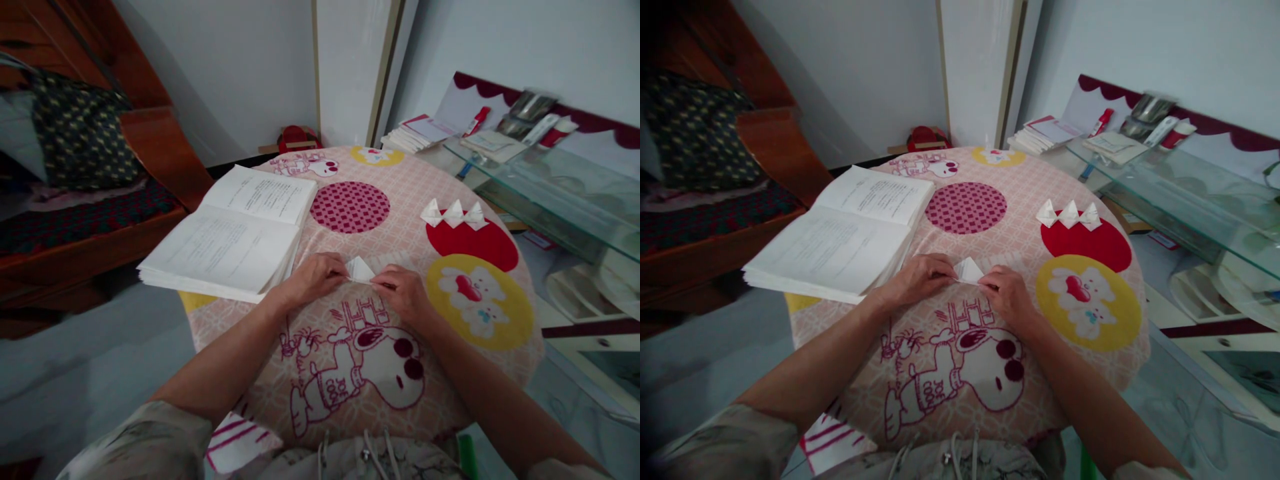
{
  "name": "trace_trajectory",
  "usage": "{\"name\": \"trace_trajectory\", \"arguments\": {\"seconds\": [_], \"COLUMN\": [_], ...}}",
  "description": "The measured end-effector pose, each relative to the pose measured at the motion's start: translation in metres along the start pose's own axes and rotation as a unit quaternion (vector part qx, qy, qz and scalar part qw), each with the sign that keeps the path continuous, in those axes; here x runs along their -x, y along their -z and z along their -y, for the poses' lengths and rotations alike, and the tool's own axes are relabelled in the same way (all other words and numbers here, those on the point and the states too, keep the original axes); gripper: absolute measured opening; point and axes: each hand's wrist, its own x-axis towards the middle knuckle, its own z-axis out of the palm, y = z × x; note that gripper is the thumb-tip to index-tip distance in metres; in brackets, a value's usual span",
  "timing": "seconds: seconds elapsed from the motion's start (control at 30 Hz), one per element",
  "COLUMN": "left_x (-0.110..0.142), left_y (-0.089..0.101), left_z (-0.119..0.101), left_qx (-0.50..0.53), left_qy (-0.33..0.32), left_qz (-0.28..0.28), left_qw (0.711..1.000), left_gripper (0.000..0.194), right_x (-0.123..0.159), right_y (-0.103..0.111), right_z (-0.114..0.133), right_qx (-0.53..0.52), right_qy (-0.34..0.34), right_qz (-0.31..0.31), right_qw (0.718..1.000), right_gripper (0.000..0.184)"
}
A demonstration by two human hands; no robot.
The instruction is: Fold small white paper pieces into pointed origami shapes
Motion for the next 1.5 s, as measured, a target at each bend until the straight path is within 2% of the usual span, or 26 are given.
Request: {"name": "trace_trajectory", "arguments": {"seconds": [0.13,0.33,0.47,0.67,0.77,0.9,1.2,1.5], "left_x": [0.0,0.005,0.004,-0.004,-0.007,-0.01,-0.013,-0.017], "left_y": [0.0,0.006,0.006,-0.001,-0.002,-0.002,-0.001,0.003], "left_z": [0.007,0.01,0.009,0.003,0.0,-0.004,0.0,0.003], "left_qx": [-0.003,-0.001,0.002,-0.039,-0.062,-0.082,-0.084,-0.034], "left_qy": [0.037,0.055,0.07,0.124,0.167,0.209,0.21,0.229], "left_qz": [-0.019,0.004,-0.012,-0.048,-0.042,-0.033,-0.044,-0.041], "left_qw": [0.999,0.998,0.997,0.99,0.983,0.974,0.973,0.972], "left_gripper": [0.012,0.022,0.01,0.011,0.014,0.017,0.013,0.012], "right_x": [-0.001,-0.003,-0.006,-0.015,-0.018,-0.022,-0.024,-0.023], "right_y": [0.004,0.007,0.007,0.001,0.0,0.001,0.002,-0.001], "right_z": [0.004,0.009,0.007,0.008,0.013,0.02,0.017,0.015], "right_qx": [-0.01,0.024,0.036,0.075,0.087,0.101,0.097,0.084], "right_qy": [-0.031,-0.022,-0.036,-0.122,-0.17,-0.202,-0.213,-0.218], "right_qz": [0.014,0.047,0.041,0.022,0.03,0.041,0.033,0.026], "right_qw": [0.999,0.998,0.998,0.989,0.981,0.973,0.972,0.972], "right_gripper": [0.015,0.019,0.017,0.014,0.012,0.012,0.015,0.015]}}
